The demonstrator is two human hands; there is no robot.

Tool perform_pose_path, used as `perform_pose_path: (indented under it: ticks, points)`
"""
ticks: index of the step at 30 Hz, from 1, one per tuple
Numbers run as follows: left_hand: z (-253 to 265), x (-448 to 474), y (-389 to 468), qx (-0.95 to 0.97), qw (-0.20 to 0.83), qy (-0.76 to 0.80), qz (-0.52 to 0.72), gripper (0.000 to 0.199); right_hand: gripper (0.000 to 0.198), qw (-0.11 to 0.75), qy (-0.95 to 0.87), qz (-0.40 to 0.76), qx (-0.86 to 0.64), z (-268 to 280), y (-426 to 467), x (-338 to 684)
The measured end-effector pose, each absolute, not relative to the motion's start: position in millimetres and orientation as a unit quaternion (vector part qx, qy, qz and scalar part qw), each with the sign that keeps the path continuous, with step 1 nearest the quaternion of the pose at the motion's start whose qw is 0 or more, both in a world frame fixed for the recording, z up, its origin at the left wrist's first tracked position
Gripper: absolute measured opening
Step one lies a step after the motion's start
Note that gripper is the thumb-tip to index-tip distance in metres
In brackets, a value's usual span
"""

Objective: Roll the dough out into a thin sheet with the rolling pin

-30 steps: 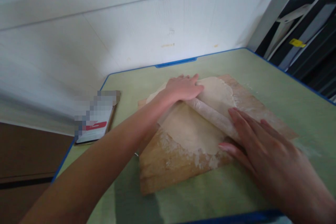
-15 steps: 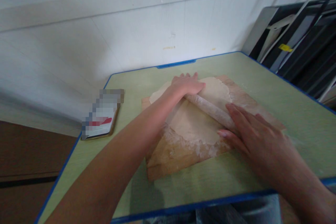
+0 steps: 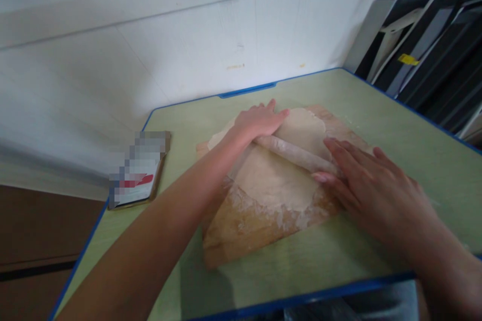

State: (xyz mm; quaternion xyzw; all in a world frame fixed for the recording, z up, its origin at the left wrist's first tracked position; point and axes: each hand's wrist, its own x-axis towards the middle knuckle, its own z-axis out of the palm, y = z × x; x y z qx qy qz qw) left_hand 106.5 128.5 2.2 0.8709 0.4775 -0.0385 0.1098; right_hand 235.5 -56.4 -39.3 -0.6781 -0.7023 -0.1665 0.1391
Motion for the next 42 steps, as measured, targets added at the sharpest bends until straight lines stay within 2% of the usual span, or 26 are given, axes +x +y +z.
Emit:
perform_pose_path:
  ticks: [5,16,21,27,34,42]
  points:
    - [1.2,112.0,132.4,0.870,0.098,0.483,-0.027,0.068,0.072,0.154,-0.713,-0.155,-0.667,-39.9,-56.9,237.0]
    - [1.8,73.7,98.2,0.892,-0.006,0.450,-0.044,0.061,0.063,0.140,-0.722,-0.266,-0.624,-37.7,-90.9,190.1]
    - [4.0,84.5,103.6,0.882,0.027,0.468,-0.052,0.061,0.057,0.150,-0.722,-0.247,-0.629,-38.1,-79.4,207.8]
    - [2.7,104.5,119.5,0.867,0.070,0.493,-0.027,0.060,0.067,0.159,-0.737,-0.190,-0.629,-37.8,-57.4,236.2]
    - [0.4,103.0,115.7,0.874,0.045,0.485,-0.005,0.057,0.069,0.161,-0.730,-0.193,-0.635,-37.1,-61.9,231.7]
    - [1.5,76.3,92.3,0.891,0.013,0.453,-0.028,0.052,0.057,0.134,-0.722,-0.247,-0.632,-33.3,-84.0,204.6]
